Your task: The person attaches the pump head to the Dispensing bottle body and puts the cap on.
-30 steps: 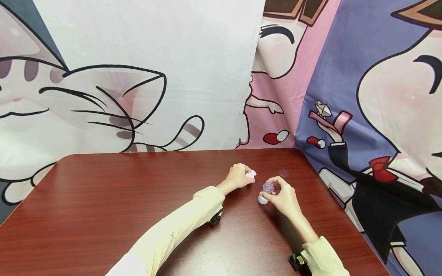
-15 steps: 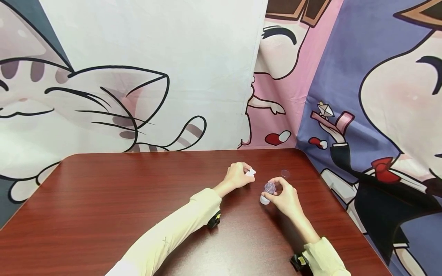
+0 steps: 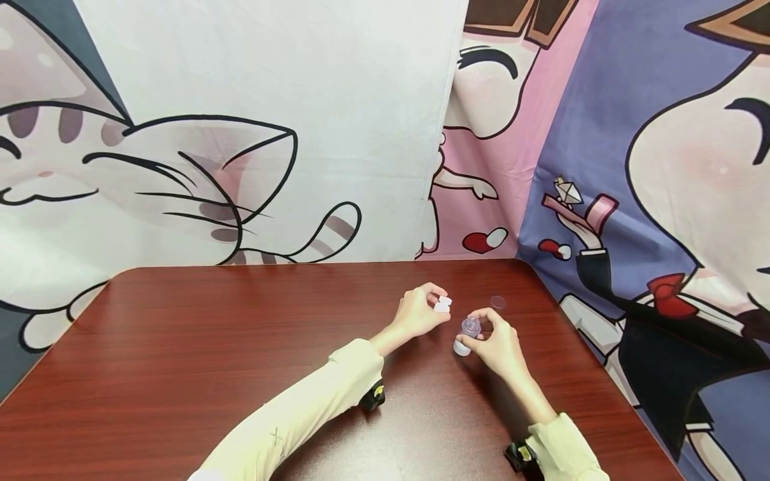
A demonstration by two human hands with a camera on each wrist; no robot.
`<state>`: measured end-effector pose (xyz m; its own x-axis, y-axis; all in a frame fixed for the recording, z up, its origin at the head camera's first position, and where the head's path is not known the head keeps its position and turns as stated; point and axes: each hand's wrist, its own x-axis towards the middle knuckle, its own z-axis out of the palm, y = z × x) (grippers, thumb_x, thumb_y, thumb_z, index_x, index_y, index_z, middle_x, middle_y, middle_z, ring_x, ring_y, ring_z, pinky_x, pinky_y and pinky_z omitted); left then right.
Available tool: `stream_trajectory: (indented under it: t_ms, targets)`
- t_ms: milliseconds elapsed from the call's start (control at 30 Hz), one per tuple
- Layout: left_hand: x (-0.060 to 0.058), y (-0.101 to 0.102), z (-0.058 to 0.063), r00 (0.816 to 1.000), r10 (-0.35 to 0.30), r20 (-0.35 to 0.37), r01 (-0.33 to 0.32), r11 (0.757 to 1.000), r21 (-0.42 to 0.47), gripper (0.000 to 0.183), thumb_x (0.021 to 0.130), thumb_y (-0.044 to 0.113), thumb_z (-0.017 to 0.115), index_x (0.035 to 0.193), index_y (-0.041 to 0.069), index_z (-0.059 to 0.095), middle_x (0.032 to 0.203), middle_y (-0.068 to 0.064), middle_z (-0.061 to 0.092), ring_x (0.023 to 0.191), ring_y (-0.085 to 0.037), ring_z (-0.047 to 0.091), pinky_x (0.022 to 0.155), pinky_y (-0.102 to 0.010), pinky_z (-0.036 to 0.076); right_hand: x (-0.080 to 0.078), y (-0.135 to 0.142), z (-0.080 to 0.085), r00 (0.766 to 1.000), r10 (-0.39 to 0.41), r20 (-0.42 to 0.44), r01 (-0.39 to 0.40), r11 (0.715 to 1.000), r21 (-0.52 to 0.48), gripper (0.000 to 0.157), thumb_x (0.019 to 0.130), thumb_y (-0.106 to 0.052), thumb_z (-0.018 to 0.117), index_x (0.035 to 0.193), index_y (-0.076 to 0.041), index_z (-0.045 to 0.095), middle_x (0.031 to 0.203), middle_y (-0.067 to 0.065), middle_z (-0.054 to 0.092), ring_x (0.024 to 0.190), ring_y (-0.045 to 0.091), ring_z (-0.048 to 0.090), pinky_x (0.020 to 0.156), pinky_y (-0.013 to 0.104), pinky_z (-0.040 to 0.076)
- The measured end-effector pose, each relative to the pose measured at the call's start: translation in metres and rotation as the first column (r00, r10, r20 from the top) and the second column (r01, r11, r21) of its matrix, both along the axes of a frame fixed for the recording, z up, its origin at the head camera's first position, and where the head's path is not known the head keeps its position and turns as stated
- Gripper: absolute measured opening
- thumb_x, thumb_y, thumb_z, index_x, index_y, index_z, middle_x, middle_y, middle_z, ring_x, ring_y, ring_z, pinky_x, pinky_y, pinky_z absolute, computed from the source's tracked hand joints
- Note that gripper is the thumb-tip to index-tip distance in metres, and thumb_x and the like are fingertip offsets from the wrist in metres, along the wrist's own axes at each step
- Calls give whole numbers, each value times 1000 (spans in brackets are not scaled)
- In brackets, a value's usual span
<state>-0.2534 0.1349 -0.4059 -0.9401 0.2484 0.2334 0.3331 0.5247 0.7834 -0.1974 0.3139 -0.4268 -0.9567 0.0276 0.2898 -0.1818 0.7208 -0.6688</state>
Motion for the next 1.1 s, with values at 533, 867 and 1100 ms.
stream_trajectory:
  t_ms: [533,867,1100]
  targets:
    - [19,8,15,999,-28,-42,31,997,74,37,74,16,77,110,15,67,90,1,72,77,-9,65,68,-14,42,-1,1,-1,1000,4,8,-4,1000,5,43,71,-12,84,106,-5,61,95,14,68,74,7,66,67,12,50]
    - [23,12,19,995,-52,-85,57,996,65,33,77,18,77,108,14,71,96,0,72,80,-8,68,68,-9,44,-1,2,-1,1000,4,3,-4,1000,1,44,71,-12,84,107,-3,61,95,16,68,76,14,68,66,12,50]
    - [22,15,21,994,-72,-78,80,991,106,33,78,15,77,109,13,70,97,-3,73,83,-9,70,70,-7,46,-2,2,1,1000,5,21,-5,1000,4,45,72,-14,83,109,-3,60,97,18,68,79,22,69,66,13,50]
